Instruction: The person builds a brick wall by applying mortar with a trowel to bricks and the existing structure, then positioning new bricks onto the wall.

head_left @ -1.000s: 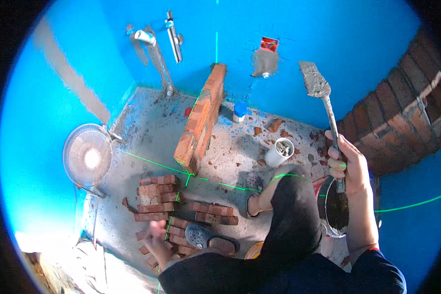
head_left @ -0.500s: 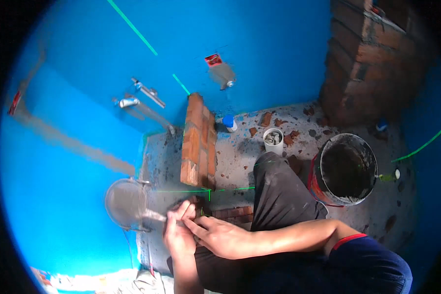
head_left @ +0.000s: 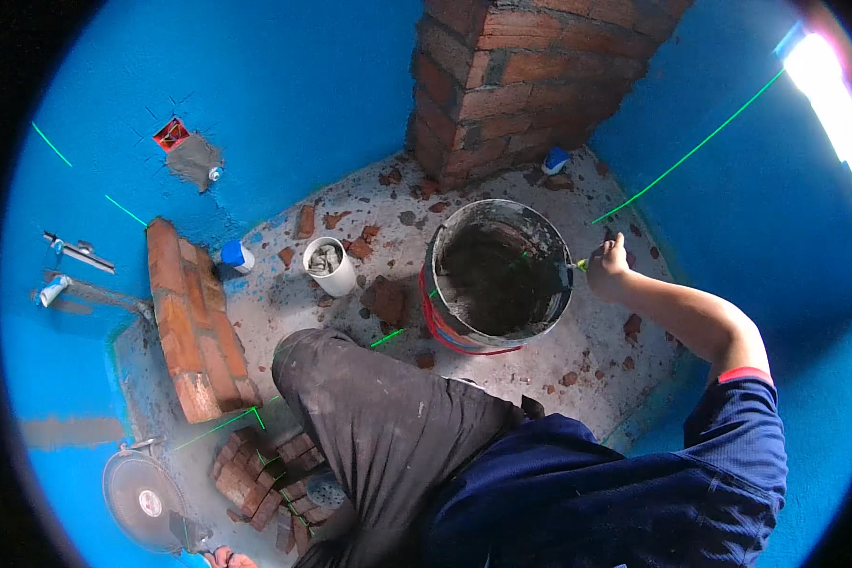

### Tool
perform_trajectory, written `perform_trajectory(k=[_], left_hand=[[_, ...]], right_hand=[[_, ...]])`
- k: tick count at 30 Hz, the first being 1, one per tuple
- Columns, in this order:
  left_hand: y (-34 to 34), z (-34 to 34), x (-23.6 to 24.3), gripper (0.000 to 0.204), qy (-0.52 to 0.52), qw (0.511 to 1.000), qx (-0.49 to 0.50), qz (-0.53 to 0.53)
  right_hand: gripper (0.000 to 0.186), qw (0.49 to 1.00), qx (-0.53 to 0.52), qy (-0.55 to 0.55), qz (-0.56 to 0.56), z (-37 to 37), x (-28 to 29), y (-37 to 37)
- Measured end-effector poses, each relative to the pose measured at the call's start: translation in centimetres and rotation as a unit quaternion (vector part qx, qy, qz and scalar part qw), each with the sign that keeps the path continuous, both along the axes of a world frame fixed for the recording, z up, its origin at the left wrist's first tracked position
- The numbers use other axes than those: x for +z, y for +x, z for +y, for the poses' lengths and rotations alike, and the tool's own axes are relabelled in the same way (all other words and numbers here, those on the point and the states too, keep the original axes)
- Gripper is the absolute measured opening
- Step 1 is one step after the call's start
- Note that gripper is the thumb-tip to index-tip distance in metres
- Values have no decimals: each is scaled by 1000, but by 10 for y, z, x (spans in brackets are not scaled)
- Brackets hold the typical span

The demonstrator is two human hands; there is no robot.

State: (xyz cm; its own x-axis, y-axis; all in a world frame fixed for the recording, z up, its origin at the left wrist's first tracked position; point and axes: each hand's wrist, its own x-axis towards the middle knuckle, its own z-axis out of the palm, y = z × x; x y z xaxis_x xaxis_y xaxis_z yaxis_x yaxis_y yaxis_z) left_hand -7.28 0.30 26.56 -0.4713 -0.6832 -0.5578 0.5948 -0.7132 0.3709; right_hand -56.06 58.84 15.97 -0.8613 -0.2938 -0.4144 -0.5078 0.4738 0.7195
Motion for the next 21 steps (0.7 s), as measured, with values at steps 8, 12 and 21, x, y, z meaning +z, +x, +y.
perform_trajectory(k=[8, 12, 21], left_hand=[[-9, -19, 0, 13, -83, 995, -52, 18], [-31, -17, 0, 14, -12, 999, -46, -10], [-25, -23, -13, 18, -20, 999, -42, 1]], right_hand=[[39, 973, -78, 67, -208, -49, 9, -3], [34, 936, -82, 35, -341, -124, 40, -22], [29, 931, 49, 67, -355, -167, -123, -54]])
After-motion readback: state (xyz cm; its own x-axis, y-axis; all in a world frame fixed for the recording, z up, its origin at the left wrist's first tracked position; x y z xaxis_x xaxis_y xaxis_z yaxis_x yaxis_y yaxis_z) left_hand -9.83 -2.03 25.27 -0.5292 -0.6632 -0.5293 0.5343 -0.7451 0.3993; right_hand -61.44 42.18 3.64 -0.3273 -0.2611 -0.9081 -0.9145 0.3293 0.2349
